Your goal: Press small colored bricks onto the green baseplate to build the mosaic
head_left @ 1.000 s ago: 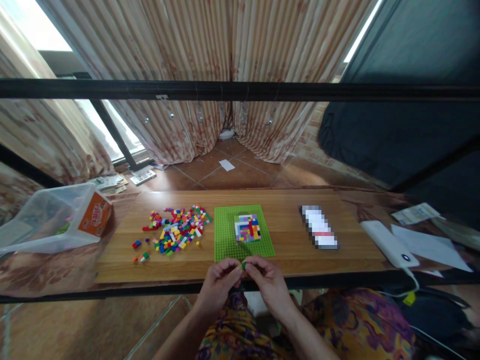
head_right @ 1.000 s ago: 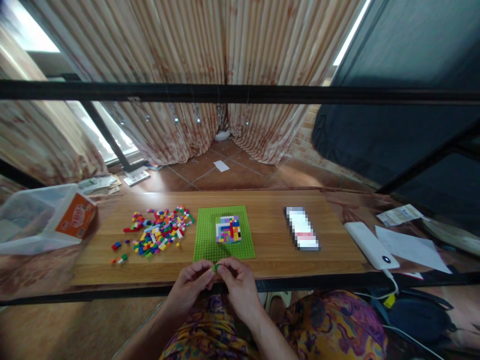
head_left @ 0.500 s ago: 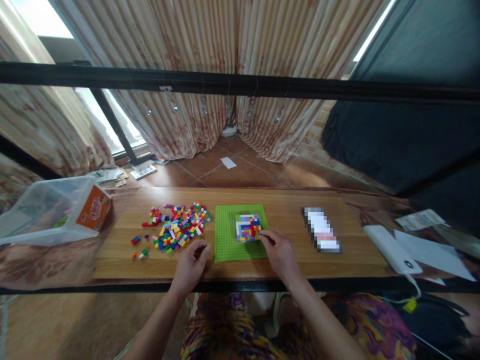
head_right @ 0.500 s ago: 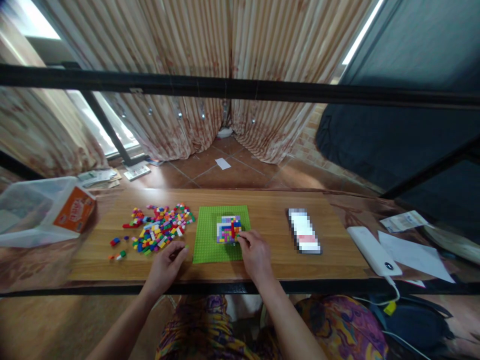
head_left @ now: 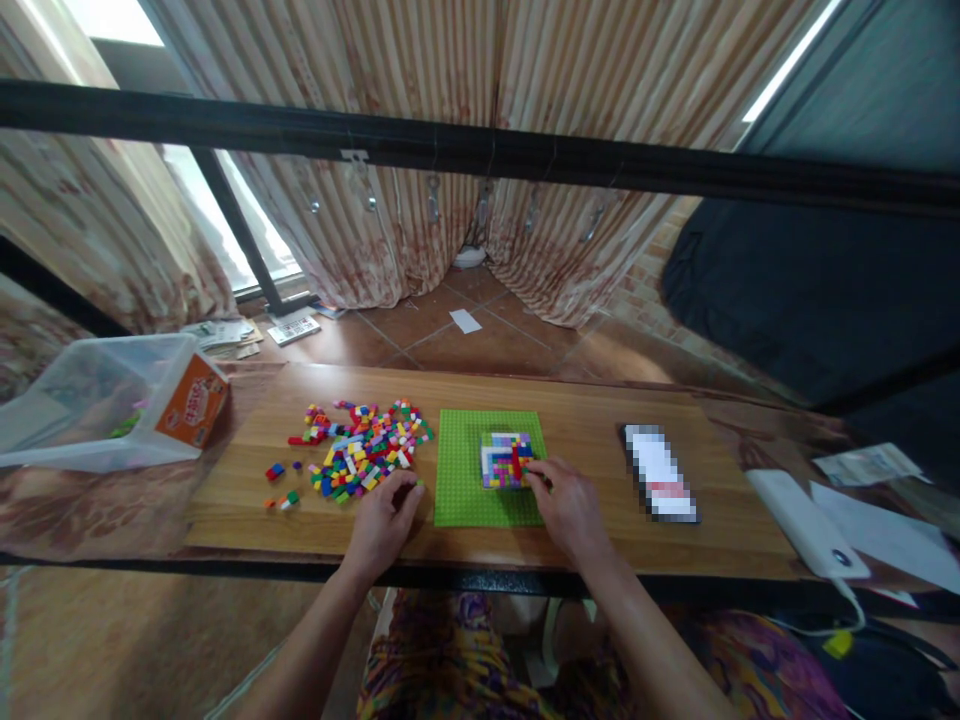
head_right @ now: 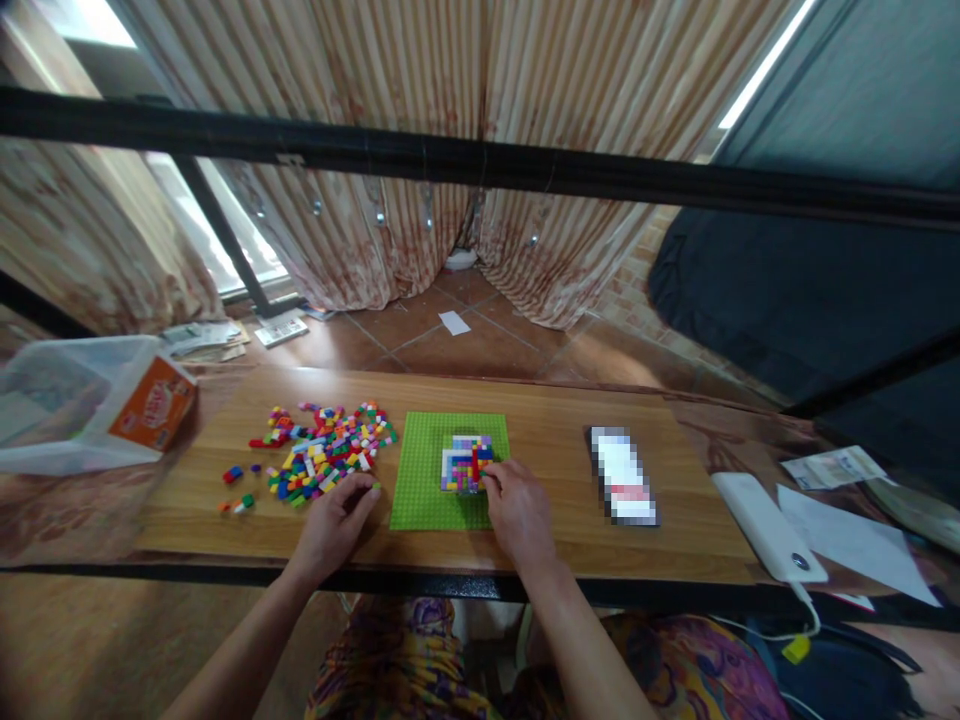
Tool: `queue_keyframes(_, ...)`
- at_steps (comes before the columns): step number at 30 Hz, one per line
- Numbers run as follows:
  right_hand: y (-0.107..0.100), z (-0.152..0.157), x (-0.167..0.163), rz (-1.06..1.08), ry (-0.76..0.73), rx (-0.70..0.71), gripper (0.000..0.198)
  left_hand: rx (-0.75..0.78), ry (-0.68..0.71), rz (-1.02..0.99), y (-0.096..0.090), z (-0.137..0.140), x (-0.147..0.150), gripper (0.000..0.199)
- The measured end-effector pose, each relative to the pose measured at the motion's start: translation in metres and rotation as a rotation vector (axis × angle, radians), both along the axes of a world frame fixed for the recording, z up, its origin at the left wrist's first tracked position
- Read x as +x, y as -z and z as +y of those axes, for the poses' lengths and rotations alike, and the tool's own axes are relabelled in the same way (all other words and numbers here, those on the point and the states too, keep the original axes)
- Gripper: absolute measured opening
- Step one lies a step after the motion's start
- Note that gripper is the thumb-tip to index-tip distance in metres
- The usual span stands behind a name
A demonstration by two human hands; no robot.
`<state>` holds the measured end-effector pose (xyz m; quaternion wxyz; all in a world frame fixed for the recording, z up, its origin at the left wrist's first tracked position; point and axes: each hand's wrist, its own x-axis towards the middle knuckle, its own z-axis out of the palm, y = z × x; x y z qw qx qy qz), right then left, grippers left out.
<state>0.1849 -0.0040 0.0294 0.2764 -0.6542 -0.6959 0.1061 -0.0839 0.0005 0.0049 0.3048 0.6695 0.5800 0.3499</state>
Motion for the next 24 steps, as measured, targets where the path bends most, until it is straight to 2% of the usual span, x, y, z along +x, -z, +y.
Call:
queue_keyframes(6,-0.007,0.001,-0.006,-0.285,-0.033,-0.035,0.019,0.003,-0.003,0.02,0.001,-0.001,0.0,0.02)
queue_keyframes(10,-0.016,0.005,-0.012,-0.348,-0.025,-0.142,0.019,-0.005,-0.004,0.017,0.002,-0.002,0.0,0.02)
queue_keyframes(15,-0.022,0.009,-0.013,-0.253,0.005,-0.237,0.017,-0.015,-0.01,0.002,0.004,-0.003,0.001,0.019)
queue_keyframes(24,-0.011,0.002,-0.004,0.134,0.095,-0.121,0.02,-0.013,-0.001,0.012,0.002,-0.004,0.0,0.018)
